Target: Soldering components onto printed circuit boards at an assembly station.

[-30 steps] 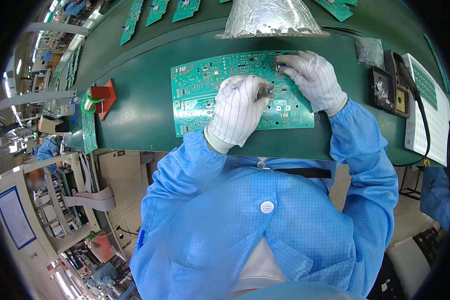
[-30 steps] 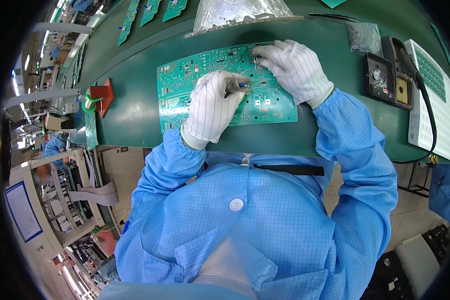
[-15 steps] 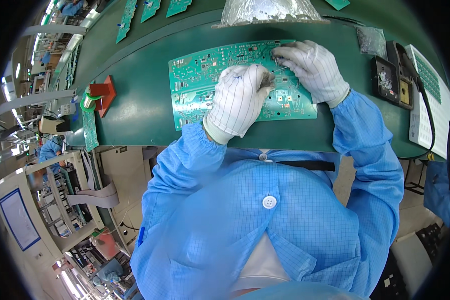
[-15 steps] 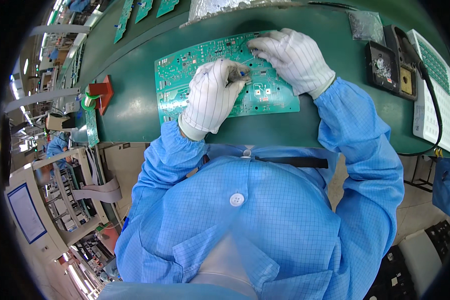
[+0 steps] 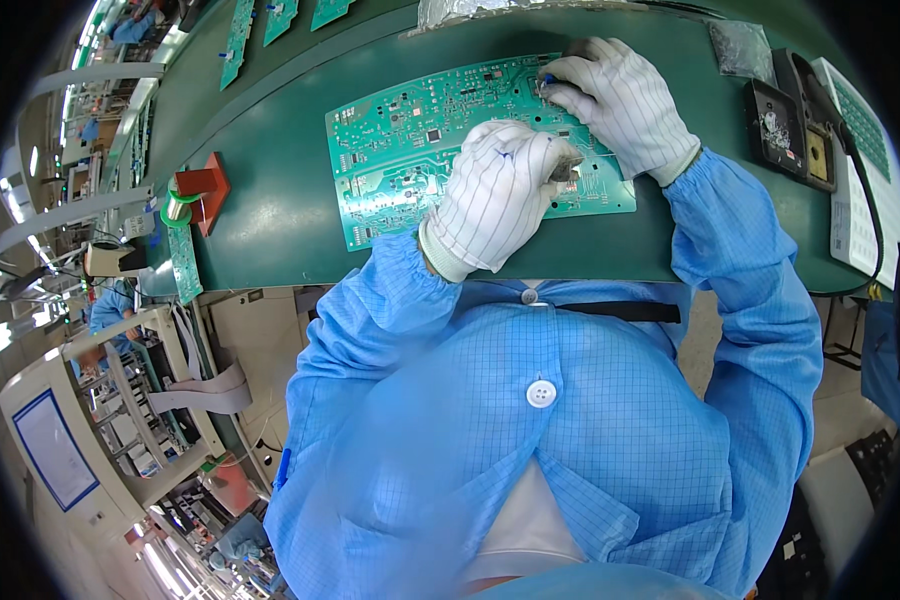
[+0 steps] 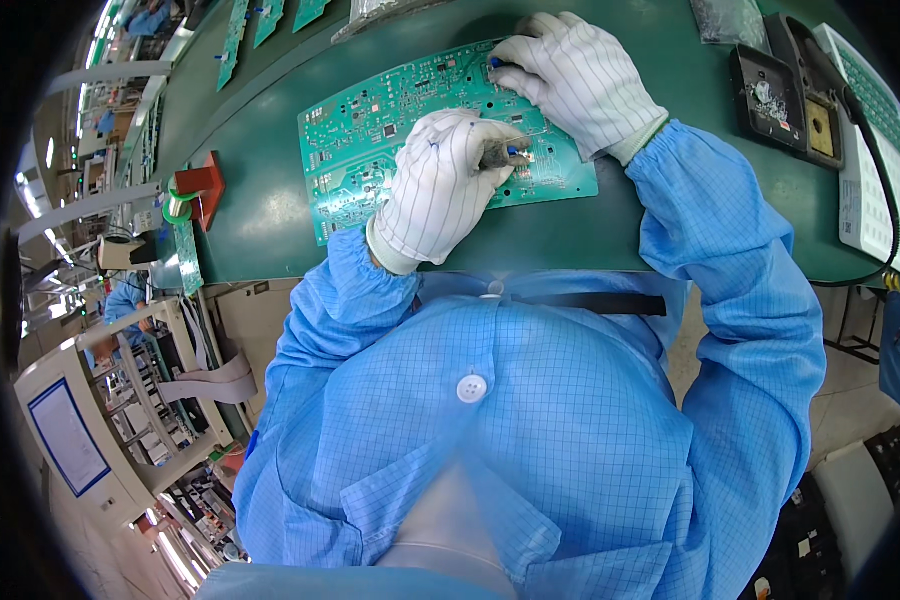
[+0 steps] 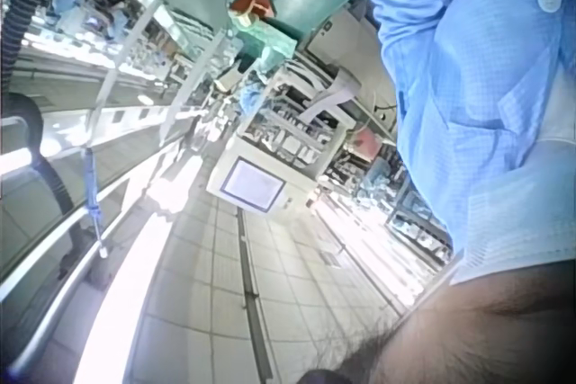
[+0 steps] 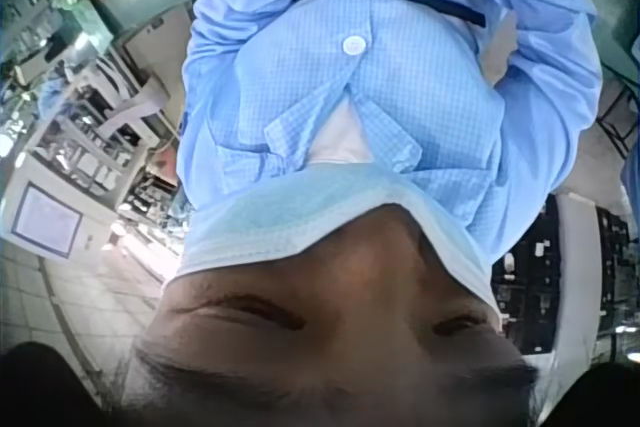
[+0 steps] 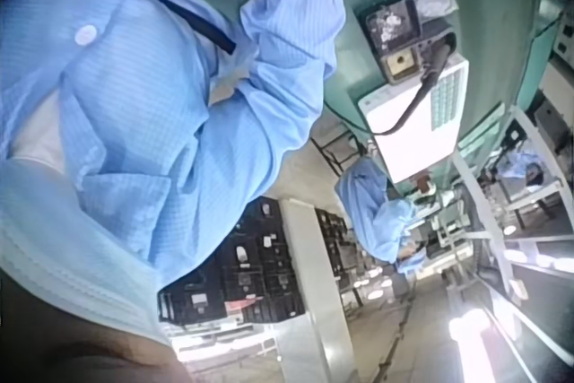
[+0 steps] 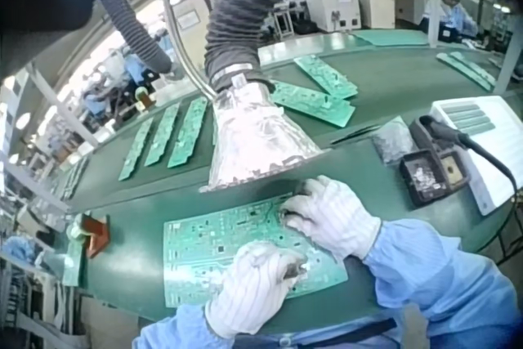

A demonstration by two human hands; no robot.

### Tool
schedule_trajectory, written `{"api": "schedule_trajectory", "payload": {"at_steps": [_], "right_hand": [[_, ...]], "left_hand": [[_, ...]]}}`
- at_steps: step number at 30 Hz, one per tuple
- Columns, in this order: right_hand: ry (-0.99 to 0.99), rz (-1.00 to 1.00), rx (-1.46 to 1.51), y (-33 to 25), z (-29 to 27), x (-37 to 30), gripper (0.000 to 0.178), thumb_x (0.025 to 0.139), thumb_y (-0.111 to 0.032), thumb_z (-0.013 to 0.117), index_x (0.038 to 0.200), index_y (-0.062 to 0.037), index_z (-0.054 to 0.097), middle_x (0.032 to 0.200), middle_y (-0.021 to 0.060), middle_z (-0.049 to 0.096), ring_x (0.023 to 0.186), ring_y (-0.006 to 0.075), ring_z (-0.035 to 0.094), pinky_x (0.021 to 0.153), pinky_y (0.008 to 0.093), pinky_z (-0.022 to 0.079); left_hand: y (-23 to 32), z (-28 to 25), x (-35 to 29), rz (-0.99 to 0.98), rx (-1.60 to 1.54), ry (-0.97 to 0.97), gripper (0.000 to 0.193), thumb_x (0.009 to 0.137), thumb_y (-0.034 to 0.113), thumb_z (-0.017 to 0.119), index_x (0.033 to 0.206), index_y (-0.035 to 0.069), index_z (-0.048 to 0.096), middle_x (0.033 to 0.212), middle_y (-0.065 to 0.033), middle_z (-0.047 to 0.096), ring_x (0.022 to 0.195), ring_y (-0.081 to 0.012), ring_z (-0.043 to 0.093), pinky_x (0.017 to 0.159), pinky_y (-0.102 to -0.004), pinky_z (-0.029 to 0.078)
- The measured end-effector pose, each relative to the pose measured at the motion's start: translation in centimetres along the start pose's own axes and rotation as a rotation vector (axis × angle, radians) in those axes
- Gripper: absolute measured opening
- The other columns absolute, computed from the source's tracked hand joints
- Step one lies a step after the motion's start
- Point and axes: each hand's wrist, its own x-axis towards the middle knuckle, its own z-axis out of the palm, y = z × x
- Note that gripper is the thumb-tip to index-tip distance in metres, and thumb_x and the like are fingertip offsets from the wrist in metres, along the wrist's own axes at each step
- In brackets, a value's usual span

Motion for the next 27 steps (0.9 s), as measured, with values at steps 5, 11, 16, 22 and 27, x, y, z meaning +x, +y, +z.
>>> {"api": "schedule_trajectory", "payload": {"at_steps": [5, 11, 16, 22, 27], "right_hand": [[-0.002, -0.007, -0.002, 0.1, 0.0, 0.0, 0.034, 0.091, -0.041, 0.065, 0.106, -0.0105, 0.071, 0.102, 0.0117, 0.067, 0.096, 0.0313, 0.063, 0.084, 0.0419, 0.053], [0.014, -0.015, -0.017, 0.1, 0.2, -0.2, 0.034, 0.091, -0.040, 0.067, 0.106, -0.0106, 0.071, 0.100, 0.0109, 0.066, 0.095, 0.0308, 0.064, 0.084, 0.0417, 0.053], [0.071, -0.005, 0.038, -0.7, -0.5, -0.3, 0.031, 0.091, -0.035, 0.069, 0.108, -0.0101, 0.071, 0.102, 0.0104, 0.068, 0.093, 0.0297, 0.065, 0.082, 0.0401, 0.054], [0.491, 0.776, 0.970, -2.5, -7.3, -5.8, 0.028, 0.098, -0.018, 0.066, 0.120, 0.0001, 0.065, 0.098, 0.0061, 0.069, 0.079, 0.0105, 0.062, 0.066, 0.0240, 0.050], [1.227, 1.155, 0.879, 2.3, -11.0, -11.7, 0.025, 0.100, -0.019, 0.064, 0.117, 0.0000, 0.064, 0.101, 0.0097, 0.069, 0.073, 0.0128, 0.059, 0.059, 0.0235, 0.046]], "left_hand": [[0.1, 0.1, -0.3, 0.031, 0.036, 0.039, 0.031, 0.074, 0.008, 0.080, 0.103, 0.014, 0.069, 0.093, -0.0057, 0.068, 0.100, -0.0289, 0.063, 0.094, -0.0420, 0.047], [-0.3, 0.2, -0.2, 0.131, 0.079, 0.077, 0.026, 0.076, 0.011, 0.074, 0.099, 0.014, 0.064, 0.092, -0.0051, 0.065, 0.094, -0.0254, 0.062, 0.095, -0.0415, 0.044], [-0.3, -0.3, 0.1, 0.104, 0.121, -0.055, 0.023, 0.078, 0.015, 0.072, 0.100, 0.014, 0.065, 0.092, -0.0051, 0.066, 0.095, -0.0251, 0.062, 0.095, -0.0415, 0.044], [0.3, 0.1, 0.1, -0.012, 0.015, -0.054, 0.023, 0.078, 0.015, 0.075, 0.099, 0.014, 0.067, 0.093, -0.0055, 0.068, 0.095, -0.0262, 0.065, 0.094, -0.0413, 0.046], [2.6, 1.1, -0.5, -0.011, -0.073, -0.033, 0.027, 0.075, 0.010, 0.078, 0.099, 0.012, 0.066, 0.094, -0.0047, 0.068, 0.095, -0.0256, 0.065, 0.095, -0.0418, 0.046]]}}
